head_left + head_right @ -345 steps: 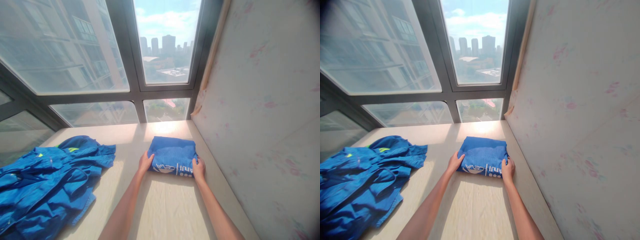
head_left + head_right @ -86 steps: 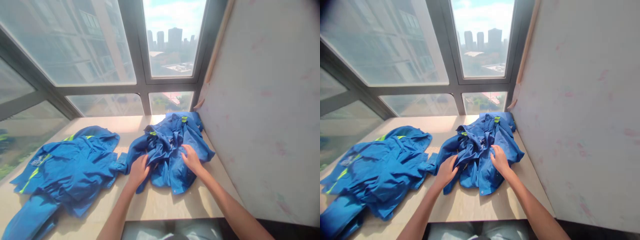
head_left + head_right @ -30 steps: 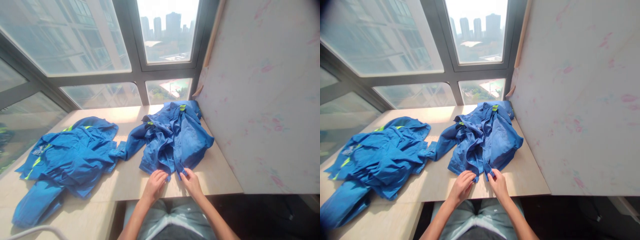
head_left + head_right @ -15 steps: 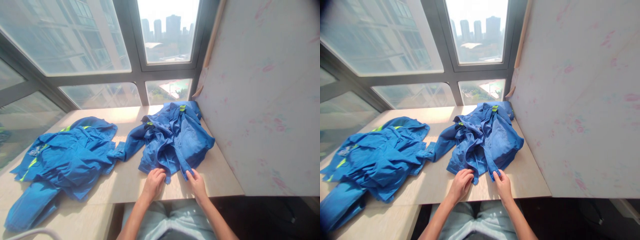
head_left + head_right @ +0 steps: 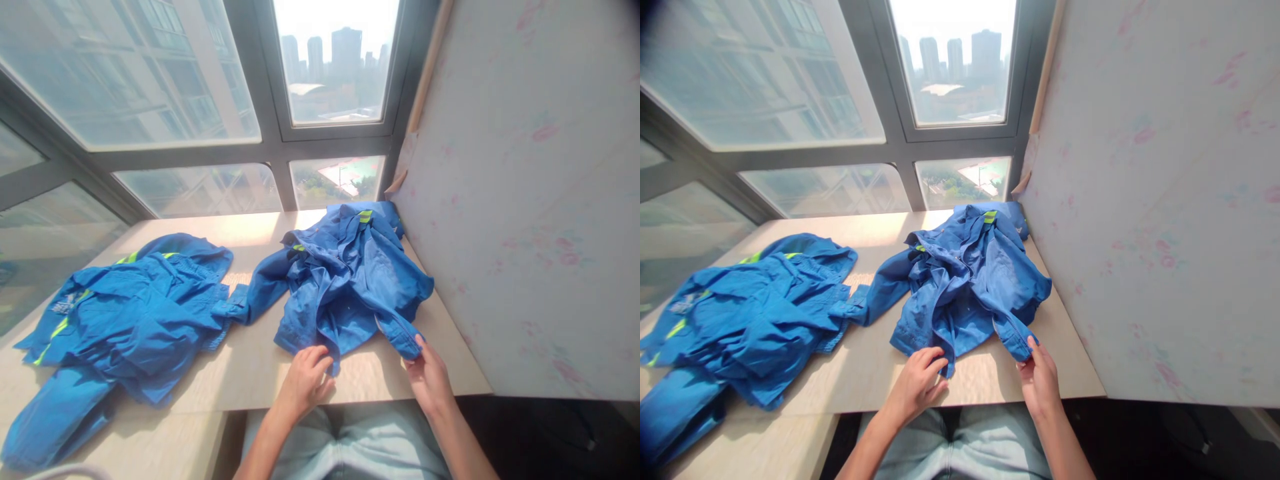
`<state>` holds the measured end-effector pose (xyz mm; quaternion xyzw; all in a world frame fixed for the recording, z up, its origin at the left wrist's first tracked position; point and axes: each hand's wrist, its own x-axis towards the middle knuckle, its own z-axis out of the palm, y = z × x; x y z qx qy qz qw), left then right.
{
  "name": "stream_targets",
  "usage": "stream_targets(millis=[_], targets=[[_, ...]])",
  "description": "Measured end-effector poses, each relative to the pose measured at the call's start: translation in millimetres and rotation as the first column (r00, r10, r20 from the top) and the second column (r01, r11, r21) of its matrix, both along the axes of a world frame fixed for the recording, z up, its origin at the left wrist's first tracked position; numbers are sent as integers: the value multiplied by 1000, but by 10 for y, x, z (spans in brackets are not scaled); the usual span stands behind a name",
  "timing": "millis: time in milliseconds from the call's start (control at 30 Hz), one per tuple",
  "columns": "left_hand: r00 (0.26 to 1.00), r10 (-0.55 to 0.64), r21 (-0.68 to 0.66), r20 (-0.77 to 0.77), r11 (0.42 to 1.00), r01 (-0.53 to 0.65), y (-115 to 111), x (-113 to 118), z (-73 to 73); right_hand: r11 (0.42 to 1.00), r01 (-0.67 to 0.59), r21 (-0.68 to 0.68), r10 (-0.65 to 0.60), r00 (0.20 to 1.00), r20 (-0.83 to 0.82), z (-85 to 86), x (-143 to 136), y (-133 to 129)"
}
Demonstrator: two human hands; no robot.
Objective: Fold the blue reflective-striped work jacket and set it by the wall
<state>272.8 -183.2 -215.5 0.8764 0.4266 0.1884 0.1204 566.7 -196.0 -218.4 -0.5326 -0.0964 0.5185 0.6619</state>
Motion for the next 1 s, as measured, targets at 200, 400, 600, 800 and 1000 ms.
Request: stream_targets(millis=[200,400,600,800,1000], targets=[[995,-68,-98,-76,993,60,-182,-11,78,973,213,89,-229,930,288,126,342,50],[979,-16,-185,203,981,54,-390,-149,7,946,302,115,-312,947,80,113,592,44],[-85,838,-831,539,513,-214,-133,-456,52,975,210,-76,-221,955,-197,-200,762,83],[-661,684,-903,307,429,25,128,-944,186,972,165,-166,-202,950,-238,-229,553,3],[-626,718,-885,303,455,94,14,-969,101,992,-85,-91,102,974,201,-53,245,-167]])
